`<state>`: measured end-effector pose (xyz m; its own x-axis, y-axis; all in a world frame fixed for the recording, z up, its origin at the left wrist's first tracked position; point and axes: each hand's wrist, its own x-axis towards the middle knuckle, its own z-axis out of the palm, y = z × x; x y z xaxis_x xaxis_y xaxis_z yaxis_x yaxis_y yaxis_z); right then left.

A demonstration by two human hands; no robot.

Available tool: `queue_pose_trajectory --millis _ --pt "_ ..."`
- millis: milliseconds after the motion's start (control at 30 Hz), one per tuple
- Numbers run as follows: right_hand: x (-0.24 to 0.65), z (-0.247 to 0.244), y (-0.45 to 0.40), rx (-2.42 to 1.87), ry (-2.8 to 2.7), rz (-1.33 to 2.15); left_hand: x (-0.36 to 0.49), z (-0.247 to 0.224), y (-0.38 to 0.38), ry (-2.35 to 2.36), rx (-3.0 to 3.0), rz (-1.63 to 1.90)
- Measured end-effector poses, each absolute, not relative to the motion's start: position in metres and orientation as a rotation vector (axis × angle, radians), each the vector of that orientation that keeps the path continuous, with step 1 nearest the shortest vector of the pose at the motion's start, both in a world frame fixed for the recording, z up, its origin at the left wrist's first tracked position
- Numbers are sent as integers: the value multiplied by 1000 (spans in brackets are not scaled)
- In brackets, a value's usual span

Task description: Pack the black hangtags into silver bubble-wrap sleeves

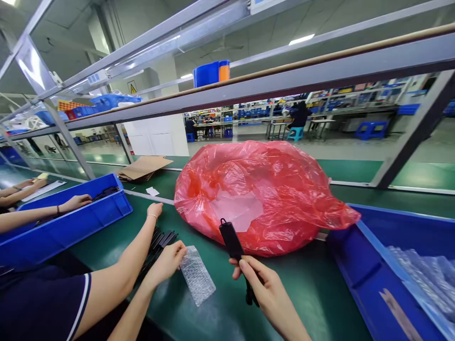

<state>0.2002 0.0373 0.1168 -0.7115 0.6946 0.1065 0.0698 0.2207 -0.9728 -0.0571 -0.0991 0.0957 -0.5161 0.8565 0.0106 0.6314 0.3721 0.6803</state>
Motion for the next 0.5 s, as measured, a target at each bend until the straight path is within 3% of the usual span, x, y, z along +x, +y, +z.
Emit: queue_pose_trajectory --millis 133,333,500 --pt "201 115 23 -649 -1933 1787 -17 74 -93 2517 1381 835" --pt "204 102 17 -673 -1929 1973 49 54 -107 2331 1645 316" --pt "212 77 10 -798 -2104 1833 34 42 -113 2250 1564 563"
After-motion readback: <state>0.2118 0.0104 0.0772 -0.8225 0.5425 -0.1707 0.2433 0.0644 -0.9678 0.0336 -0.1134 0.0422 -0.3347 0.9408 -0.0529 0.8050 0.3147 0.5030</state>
